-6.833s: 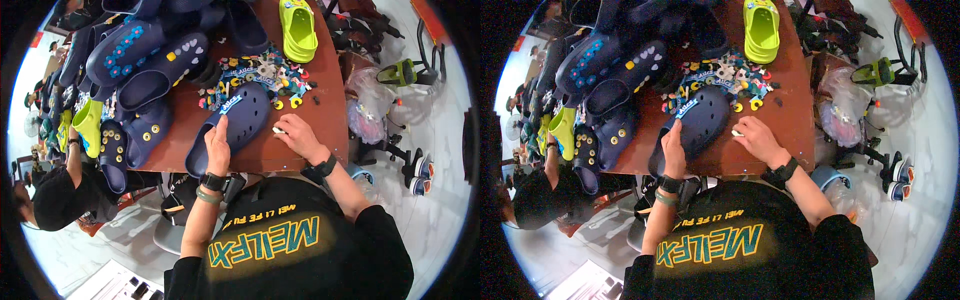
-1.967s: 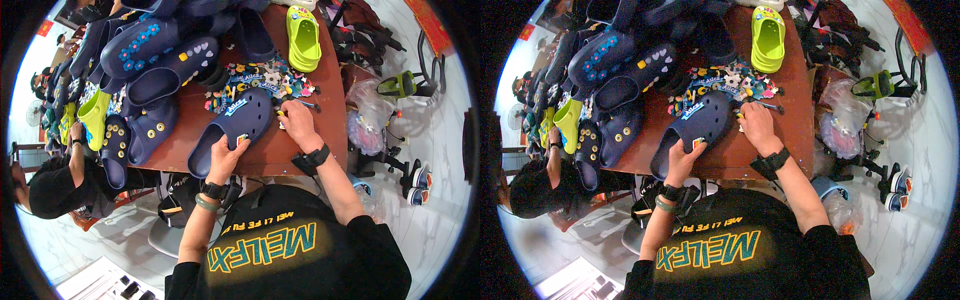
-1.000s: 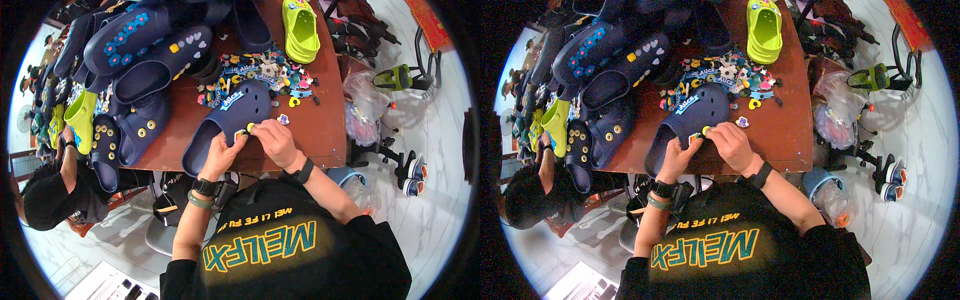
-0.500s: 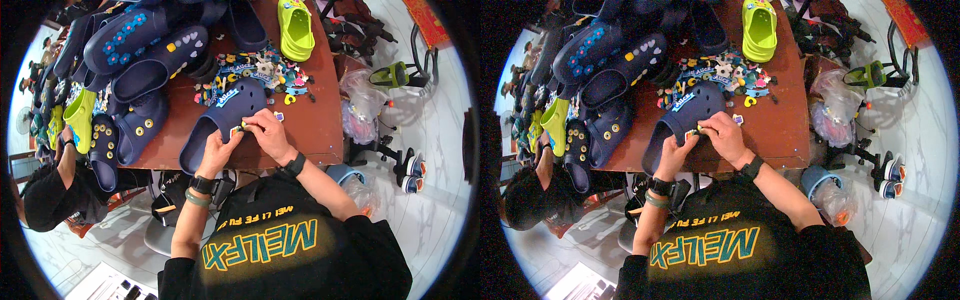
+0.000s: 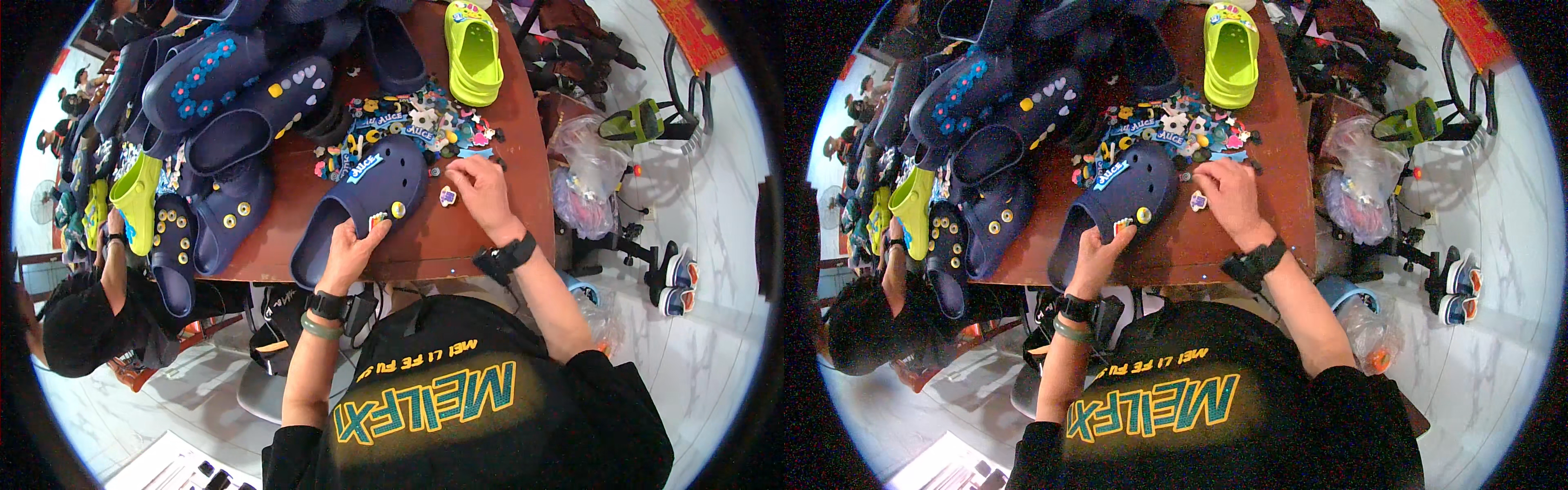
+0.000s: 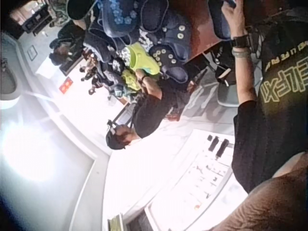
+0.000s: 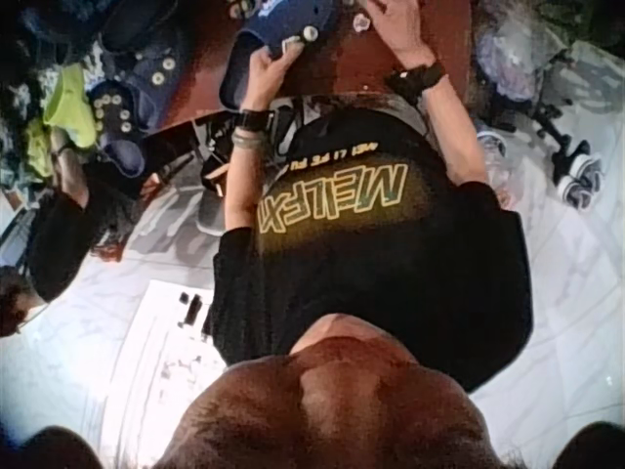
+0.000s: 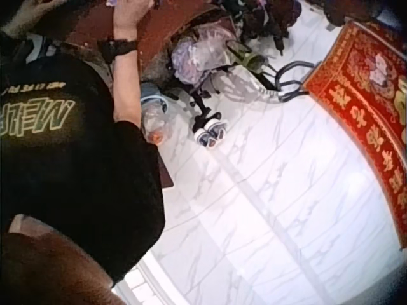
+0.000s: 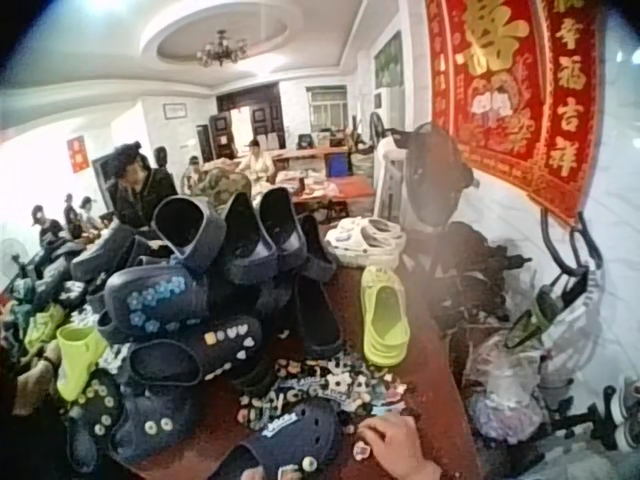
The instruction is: Attaching decorative charms to foam clogs.
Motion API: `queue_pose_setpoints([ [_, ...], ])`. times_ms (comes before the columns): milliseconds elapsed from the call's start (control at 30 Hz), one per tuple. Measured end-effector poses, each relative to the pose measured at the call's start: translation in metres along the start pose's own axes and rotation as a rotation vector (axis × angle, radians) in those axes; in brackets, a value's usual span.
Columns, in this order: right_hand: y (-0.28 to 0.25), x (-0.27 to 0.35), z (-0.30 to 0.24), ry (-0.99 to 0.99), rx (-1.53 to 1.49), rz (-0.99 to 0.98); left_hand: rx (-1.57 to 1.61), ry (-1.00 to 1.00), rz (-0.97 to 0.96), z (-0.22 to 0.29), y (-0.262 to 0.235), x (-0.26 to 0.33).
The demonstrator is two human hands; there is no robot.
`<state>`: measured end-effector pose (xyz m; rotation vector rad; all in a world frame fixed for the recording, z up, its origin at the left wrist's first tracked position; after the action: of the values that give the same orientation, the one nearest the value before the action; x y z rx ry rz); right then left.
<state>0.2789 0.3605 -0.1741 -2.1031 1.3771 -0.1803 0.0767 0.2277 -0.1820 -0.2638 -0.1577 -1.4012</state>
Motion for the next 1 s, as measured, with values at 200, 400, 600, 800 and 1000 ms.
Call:
queue_pose_setpoints([
  [200, 0.018, -0.019, 0.002, -0.171, 0.4, -0.028, 0.024, 0.008, 0.001, 0.005, 0.001, -0.001],
  [400, 0.025, -0.022, 0.004, -0.146, 0.392, -0.069, -0.037, -0.035, -0.029, 0.003, -0.003, 0.0],
  [600, 0.008, -0.004, -0.037, -0.072, 0.148, -0.071, 0.066, -0.038, -0.032, -0.013, 0.001, 0.004],
  [800, 0.037, 0.012, -0.055, -0.064, -0.142, -0.427, 0.096, -0.054, -0.065, -0.01, 0.001, -0.002],
  [1000, 0.046, -0.011, -0.059, -0.039, -0.109, -0.51, 0.095, -0.022, -0.061, -0.009, -0.005, -0.014],
])
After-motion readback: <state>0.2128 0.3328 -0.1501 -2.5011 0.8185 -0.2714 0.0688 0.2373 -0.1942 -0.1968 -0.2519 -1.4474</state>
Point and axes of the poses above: each hand's wrist, its own x-axis away from the middle knuckle, its own y-axis out of the palm, z = x × y, the point moved 6 cm from there along -x, towards the middle knuckle, and after that the axes turned 4 degrees about -z, right-handed, at the moved point
